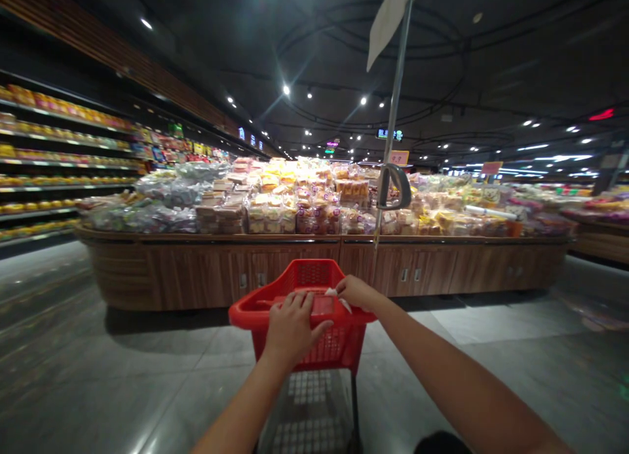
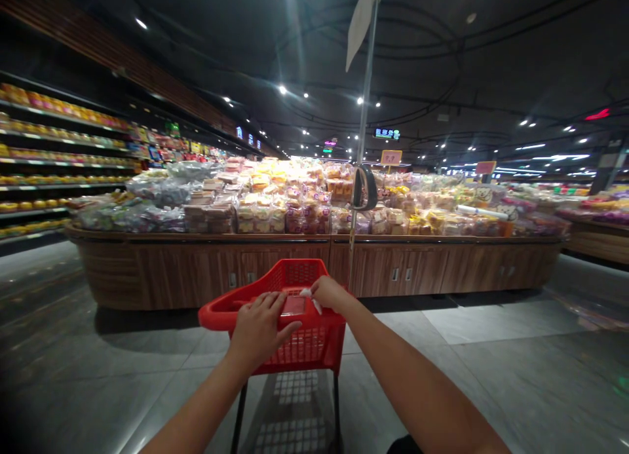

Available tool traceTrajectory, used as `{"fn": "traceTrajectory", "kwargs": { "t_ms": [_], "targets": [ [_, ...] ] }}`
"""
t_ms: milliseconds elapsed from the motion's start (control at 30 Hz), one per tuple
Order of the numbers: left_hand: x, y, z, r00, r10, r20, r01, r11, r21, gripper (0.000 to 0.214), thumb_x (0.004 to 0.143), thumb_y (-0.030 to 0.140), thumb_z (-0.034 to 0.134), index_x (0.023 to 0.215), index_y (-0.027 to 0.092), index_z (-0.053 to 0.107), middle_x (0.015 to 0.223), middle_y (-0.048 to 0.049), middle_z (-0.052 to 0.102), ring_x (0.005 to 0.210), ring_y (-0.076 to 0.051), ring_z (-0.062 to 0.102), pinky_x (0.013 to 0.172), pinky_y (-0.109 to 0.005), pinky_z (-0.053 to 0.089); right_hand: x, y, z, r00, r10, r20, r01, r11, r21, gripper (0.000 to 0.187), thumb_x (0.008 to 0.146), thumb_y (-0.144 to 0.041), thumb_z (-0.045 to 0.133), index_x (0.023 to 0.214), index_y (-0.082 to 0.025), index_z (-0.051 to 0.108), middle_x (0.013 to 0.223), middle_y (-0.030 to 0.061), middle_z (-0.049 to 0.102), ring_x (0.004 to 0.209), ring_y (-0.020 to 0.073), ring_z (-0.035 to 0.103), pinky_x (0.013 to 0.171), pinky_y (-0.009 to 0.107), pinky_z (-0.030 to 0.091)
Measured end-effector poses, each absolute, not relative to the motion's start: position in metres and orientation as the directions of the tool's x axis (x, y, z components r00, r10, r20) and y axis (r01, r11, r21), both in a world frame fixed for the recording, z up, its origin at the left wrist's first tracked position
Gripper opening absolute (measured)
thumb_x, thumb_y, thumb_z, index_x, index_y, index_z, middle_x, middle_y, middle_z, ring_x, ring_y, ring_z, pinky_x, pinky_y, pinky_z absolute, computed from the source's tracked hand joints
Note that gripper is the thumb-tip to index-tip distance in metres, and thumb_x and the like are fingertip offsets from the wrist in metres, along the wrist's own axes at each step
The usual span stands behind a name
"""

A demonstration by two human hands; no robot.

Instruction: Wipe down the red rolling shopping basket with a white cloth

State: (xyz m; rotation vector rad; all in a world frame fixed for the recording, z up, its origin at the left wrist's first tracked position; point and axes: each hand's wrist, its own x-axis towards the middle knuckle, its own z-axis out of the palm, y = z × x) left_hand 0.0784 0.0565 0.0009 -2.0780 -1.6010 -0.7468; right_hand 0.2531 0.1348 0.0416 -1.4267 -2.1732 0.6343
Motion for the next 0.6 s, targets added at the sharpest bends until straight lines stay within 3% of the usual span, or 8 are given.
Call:
{"fn": "traceTrajectory", "kwargs": {
  "t_ms": [133,267,400,533,600],
  "targets": [
    [0.075,0.055,0.002,0.192,0.744,0.64,0.968,-0.252,0.002,0.061,0.078,0.061,0.044,0.122,0.019,0.05,0.124,-0.0117,0.055,0.116,-0.03,0.045,0.086,-0.046,0.037,0.256,0.148,0.054,-0.444,0.894,-0.058,0.719,0.317,-0.618,0.02,0.063,-0.002,0.048,0.06,-0.011,0.066,0.044,-0.0034,0.054,0.04,0.0069,0.041,0.043,0.019,0.034],
    [0.076,0.055,0.001,0.193,0.733,0.653,0.967,-0.255,0.001,0.061,0.077,0.062,0.045,0.121,0.019,0.05,0.122,-0.0115,0.056,0.115,-0.03,0.046,0.085,-0.046,0.037,0.266,0.148,0.069,-0.499,0.858,-0.119,0.727,0.34,-0.596,0.016,0.059,-0.002,0.053,0.058,-0.011,0.066,0.045,-0.0044,0.054,0.043,0.0068,0.044,0.045,0.017,0.035],
    [0.078,0.055,0.001,0.188,0.717,0.671,0.97,-0.244,-0.01,0.06,0.078,0.06,0.045,0.12,0.019,0.051,0.121,-0.0118,0.057,0.115,-0.03,0.046,0.084,-0.045,0.038,0.255,0.143,0.063,-0.416,0.909,0.002,0.765,0.351,-0.539,0.018,0.062,-0.001,0.05,0.061,-0.01,0.066,0.049,-0.0014,0.056,0.047,0.0086,0.046,0.047,0.019,0.033],
    [0.075,0.055,0.003,0.183,0.704,0.686,0.974,-0.225,-0.029,0.049,0.086,0.052,0.037,0.118,0.019,0.054,0.119,-0.0105,0.059,0.111,-0.028,0.049,0.082,-0.043,0.039,0.243,0.117,0.046,-0.318,0.919,0.235,0.768,0.395,-0.505,0.023,0.071,-0.003,0.05,0.083,-0.014,0.066,0.076,0.0036,0.065,0.069,0.0129,0.055,0.06,0.021,0.038],
    [0.072,0.055,0.003,0.18,0.696,0.695,0.977,-0.211,-0.041,0.044,0.089,0.047,0.033,0.116,0.02,0.056,0.117,-0.0094,0.06,0.109,-0.027,0.051,0.08,-0.041,0.039,0.238,0.094,0.036,-0.317,0.883,0.348,0.744,0.458,-0.486,0.023,0.073,-0.003,0.049,0.082,-0.016,0.065,0.082,0.0038,0.063,0.076,0.0136,0.055,0.068,0.023,0.039]
  ]
}}
